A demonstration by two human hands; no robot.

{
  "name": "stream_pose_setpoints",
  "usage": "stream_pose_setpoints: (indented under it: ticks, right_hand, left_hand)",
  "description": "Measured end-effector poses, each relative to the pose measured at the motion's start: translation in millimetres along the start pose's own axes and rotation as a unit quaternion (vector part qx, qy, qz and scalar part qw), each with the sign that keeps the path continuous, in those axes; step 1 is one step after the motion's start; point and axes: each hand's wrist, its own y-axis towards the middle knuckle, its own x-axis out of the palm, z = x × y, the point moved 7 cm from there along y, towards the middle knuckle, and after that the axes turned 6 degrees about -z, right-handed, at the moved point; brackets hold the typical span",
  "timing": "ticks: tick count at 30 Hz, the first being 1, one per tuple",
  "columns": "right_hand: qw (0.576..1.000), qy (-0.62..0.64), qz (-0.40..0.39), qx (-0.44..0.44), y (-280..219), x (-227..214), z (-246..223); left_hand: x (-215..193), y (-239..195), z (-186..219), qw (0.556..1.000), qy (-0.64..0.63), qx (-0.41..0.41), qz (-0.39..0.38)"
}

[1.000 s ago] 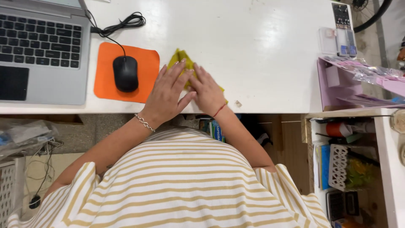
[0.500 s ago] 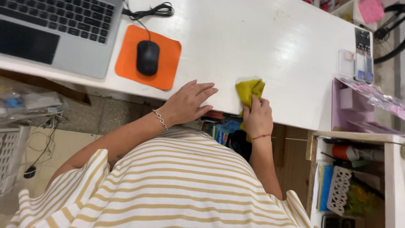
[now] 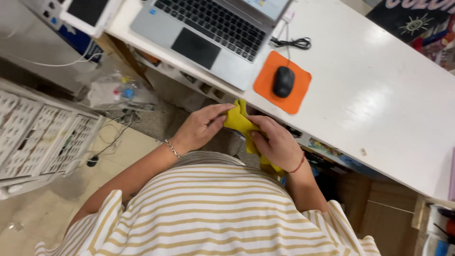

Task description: Cleaning a desk surface with a cloth and reviewing paper records in a notebook.

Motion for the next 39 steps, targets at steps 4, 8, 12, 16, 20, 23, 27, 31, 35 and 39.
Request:
stream_pose_setpoints:
  ticks: [4,8,12,16,20,23,27,31,35,39]
  right_hand:
    - [0.99,0.138,0.018,-0.026,65.4,73.3,-48.7]
    - [0.972,0.229,0.039,-0.034,93.8,110.8,-60.6]
    - [0.981,0.098,0.156,0.053,104.6,51.6,-32.4]
    - [0.958,-0.122,0.241,0.094,133.4,23.0,30.1]
    - [0.932,-0.278,0.16,0.167,190.3,59.6,63.4]
    - [0.955,-0.267,0.101,0.081,250.2,99.9,-2.5]
    - [0.969,0.009,-0.092,-0.229,282.1,176.0,-46.0]
    - [0.986,0.103,-0.064,-0.114,270.7,80.7,-32.0]
    - [0.981,-0.03,0.126,0.143,247.9,-10.4,66.2]
    - [0.9,-0.194,0.19,0.34,216.0,-10.0,196.3]
  left_hand:
    - [-64.0,-50.6,-41.3,0.946,-0.288,-0.126,0.08]
    - [-93.8,-75.5,-80.5,0.901,-0.363,-0.167,0.168]
    - [-126.5,-69.3,-65.0,0.917,-0.328,-0.152,0.169]
    - [-147.2,-58.9,-75.7,0.927,-0.298,-0.153,0.169]
    - [-176.1,-34.2,-55.0,0.955,-0.224,-0.14,0.137]
    - [-203.7,-14.0,-39.9,0.966,-0.183,-0.103,0.154]
    - [-237.4,5.1,-18.8,0.978,-0.107,-0.052,0.171]
    - [-255.8,15.2,-8.0,0.979,-0.106,-0.023,0.172]
    - [-270.3,38.5,-23.6,0.981,-0.091,0.009,0.17]
    - [-273.2,64.8,-36.4,0.989,-0.1,0.016,0.103]
